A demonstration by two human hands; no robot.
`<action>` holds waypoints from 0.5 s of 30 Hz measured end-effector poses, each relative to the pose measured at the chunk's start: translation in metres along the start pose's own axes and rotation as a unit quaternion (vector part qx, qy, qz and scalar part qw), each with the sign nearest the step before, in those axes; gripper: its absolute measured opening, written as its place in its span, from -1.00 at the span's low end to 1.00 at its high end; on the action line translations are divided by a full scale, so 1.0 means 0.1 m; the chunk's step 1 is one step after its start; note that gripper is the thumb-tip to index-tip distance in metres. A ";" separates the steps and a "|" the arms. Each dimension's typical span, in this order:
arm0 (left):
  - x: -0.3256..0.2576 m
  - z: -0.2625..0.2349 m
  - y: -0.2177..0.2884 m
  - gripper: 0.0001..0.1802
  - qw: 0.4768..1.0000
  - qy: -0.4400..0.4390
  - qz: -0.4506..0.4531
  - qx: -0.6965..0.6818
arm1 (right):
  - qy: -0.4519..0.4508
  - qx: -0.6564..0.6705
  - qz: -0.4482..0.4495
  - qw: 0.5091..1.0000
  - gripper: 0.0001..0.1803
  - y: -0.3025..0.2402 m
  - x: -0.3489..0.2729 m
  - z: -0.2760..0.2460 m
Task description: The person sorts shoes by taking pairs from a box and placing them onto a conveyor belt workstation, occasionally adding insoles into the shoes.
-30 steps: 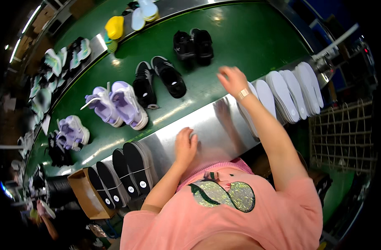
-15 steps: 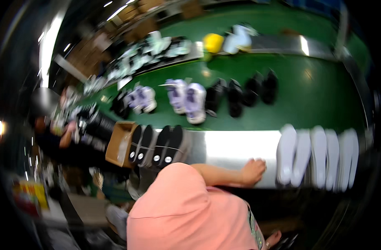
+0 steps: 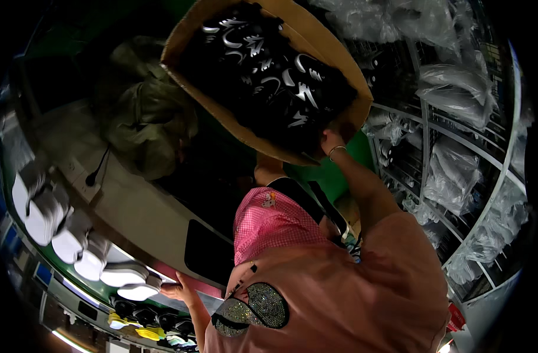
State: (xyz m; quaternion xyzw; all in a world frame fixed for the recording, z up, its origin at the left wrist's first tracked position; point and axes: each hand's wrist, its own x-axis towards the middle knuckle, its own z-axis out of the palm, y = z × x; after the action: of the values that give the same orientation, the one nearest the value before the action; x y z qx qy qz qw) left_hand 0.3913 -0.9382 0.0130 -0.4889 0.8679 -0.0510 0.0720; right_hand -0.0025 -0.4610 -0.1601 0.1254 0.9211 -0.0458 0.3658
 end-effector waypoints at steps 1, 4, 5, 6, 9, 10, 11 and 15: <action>-0.01 0.02 -0.11 -0.03 1.000 -0.010 0.017 0.004 | 0.012 0.008 0.013 1.000 -0.72 0.00 0.06 -0.02; -0.02 -0.15 0.07 -0.05 0.990 -0.104 -0.098 0.016 | 0.089 -0.040 0.007 0.995 -0.68 0.00 0.39 -0.03; 0.02 -0.21 0.12 -0.10 0.983 -0.133 -0.119 -0.043 | 0.120 -0.066 -0.005 0.990 -0.67 0.00 0.56 -0.03; 0.05 -0.29 0.18 -0.15 0.972 -0.160 -0.142 -0.099 | 0.126 -0.062 0.006 0.990 -0.64 0.03 0.74 -0.04; 0.11 -0.37 0.15 -0.14 0.948 -0.170 -0.205 -0.173 | 0.081 -0.127 -0.021 0.988 -0.62 -0.07 1.09 -0.24; 0.12 -0.37 0.12 -0.14 0.943 -0.170 -0.218 -0.186 | 0.059 -0.161 -0.038 0.984 -0.62 -0.09 1.17 -0.33; 0.12 -0.38 0.13 -0.13 0.938 -0.167 -0.229 -0.198 | 0.005 -0.144 -0.061 0.988 -0.60 -0.04 1.26 -0.39; 0.08 -0.38 0.11 -0.11 0.924 -0.160 -0.265 -0.226 | -0.044 -0.141 -0.107 0.983 -0.49 0.16 1.33 -0.41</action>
State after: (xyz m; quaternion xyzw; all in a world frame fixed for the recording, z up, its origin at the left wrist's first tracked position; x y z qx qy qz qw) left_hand 0.3714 -0.9386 0.0480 -0.7061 0.6720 0.2082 0.0810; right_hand -0.1185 -0.4119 -0.2208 -0.0286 0.9095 0.0401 0.4127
